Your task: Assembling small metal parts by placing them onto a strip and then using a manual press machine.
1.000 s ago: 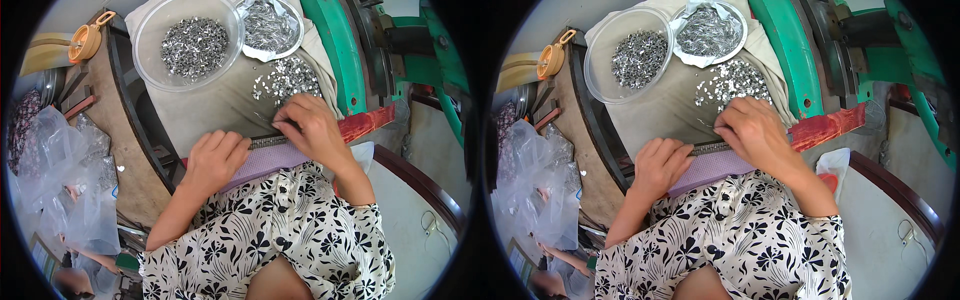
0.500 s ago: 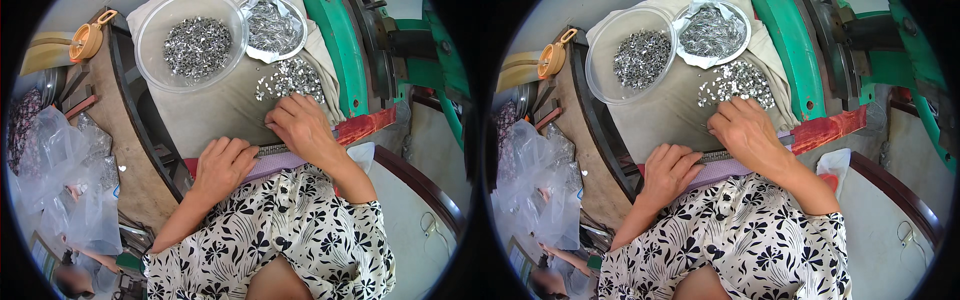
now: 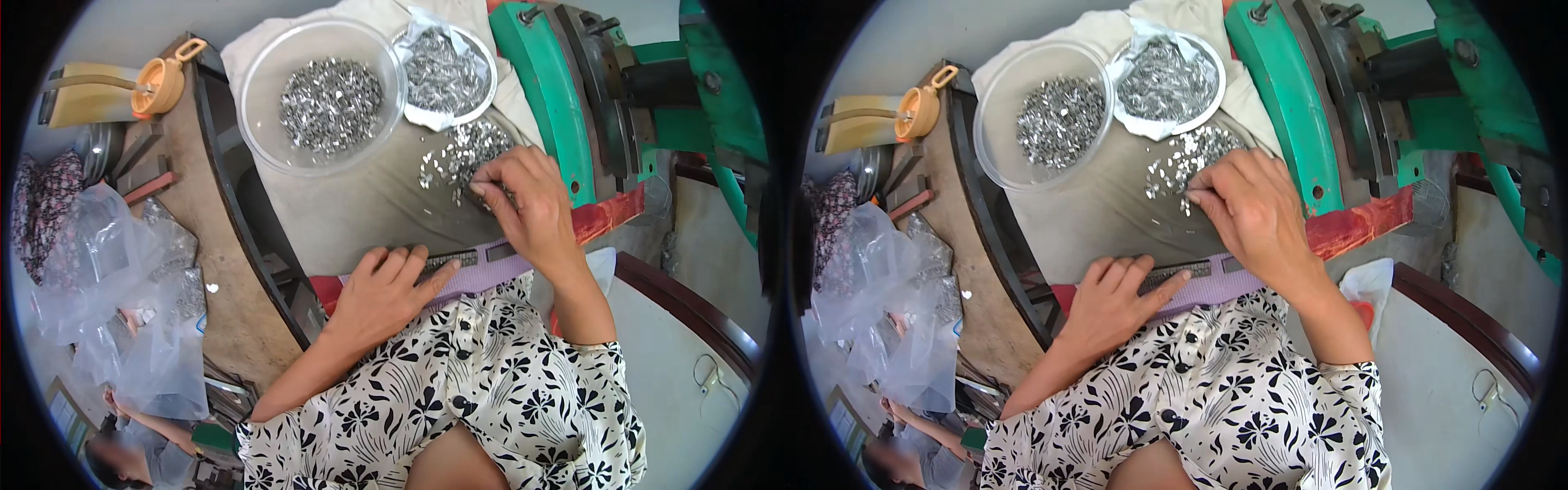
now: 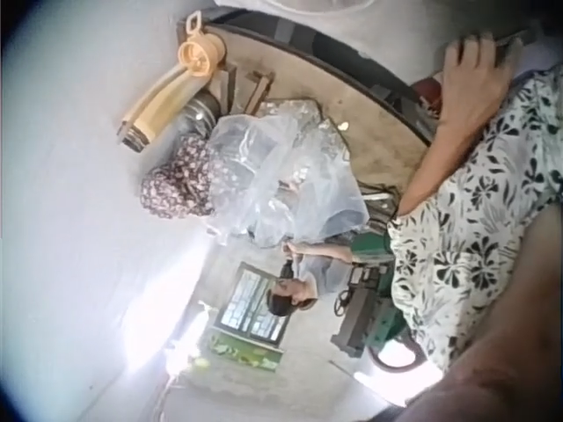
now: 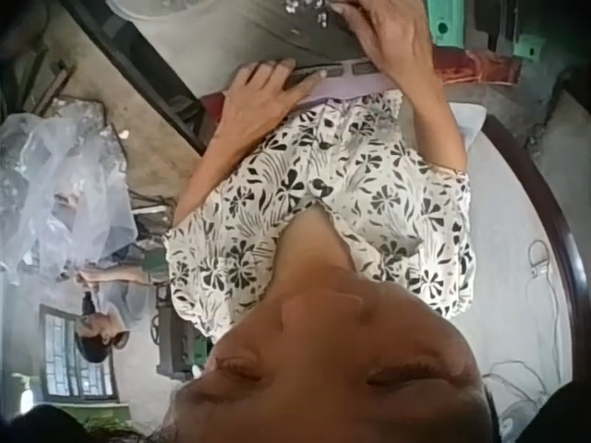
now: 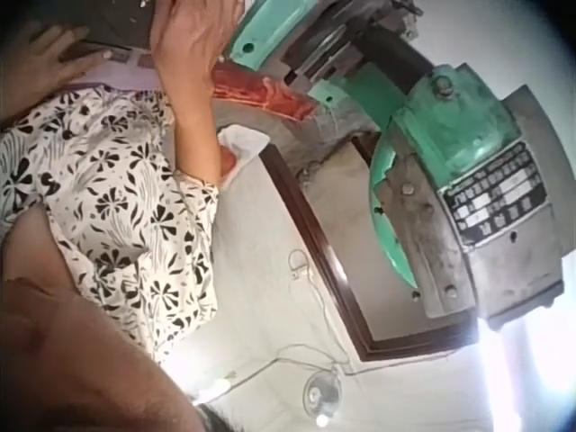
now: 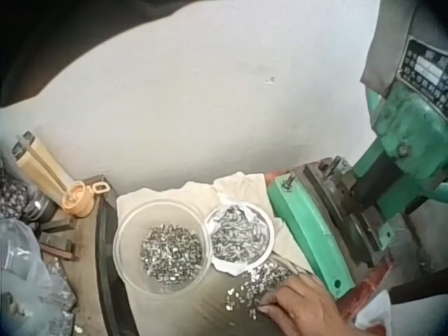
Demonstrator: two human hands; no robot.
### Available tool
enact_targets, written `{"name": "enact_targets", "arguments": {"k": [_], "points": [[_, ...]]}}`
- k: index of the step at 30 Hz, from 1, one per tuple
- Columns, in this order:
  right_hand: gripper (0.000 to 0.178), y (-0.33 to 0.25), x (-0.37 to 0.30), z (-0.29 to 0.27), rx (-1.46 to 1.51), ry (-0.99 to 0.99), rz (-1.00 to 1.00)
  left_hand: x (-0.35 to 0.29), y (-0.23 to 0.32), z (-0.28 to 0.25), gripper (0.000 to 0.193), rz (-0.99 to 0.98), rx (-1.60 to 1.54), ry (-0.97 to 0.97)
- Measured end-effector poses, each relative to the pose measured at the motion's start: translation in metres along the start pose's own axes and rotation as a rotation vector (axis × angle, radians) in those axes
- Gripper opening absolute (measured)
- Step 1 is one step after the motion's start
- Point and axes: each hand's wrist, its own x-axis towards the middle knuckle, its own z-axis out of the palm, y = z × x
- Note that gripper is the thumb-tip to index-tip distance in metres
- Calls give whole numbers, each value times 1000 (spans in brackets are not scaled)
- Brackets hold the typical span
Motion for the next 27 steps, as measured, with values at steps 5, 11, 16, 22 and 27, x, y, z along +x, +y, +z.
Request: {"name": "enact_targets", "arguments": {"k": [5, 11, 16, 22, 27], "points": [[10, 11, 47, 6, -84, 139, -38, -3, 2, 1, 49, 19, 7, 12], [15, 29, 93, 26, -160, -32, -147, -12, -2, -1, 35, -155, -140, 84], [15, 33, 115, 45, -362, -125, -170, -8, -5, 2, 30, -168, -169, 115], [12, 31, 123, 45, -378, -136, -151, 2, -15, -3, 32, -259, -409, 151], [15, 29, 122, 44, -329, -195, -111, -3, -23, -18, 28, -324, -540, 94]]}}
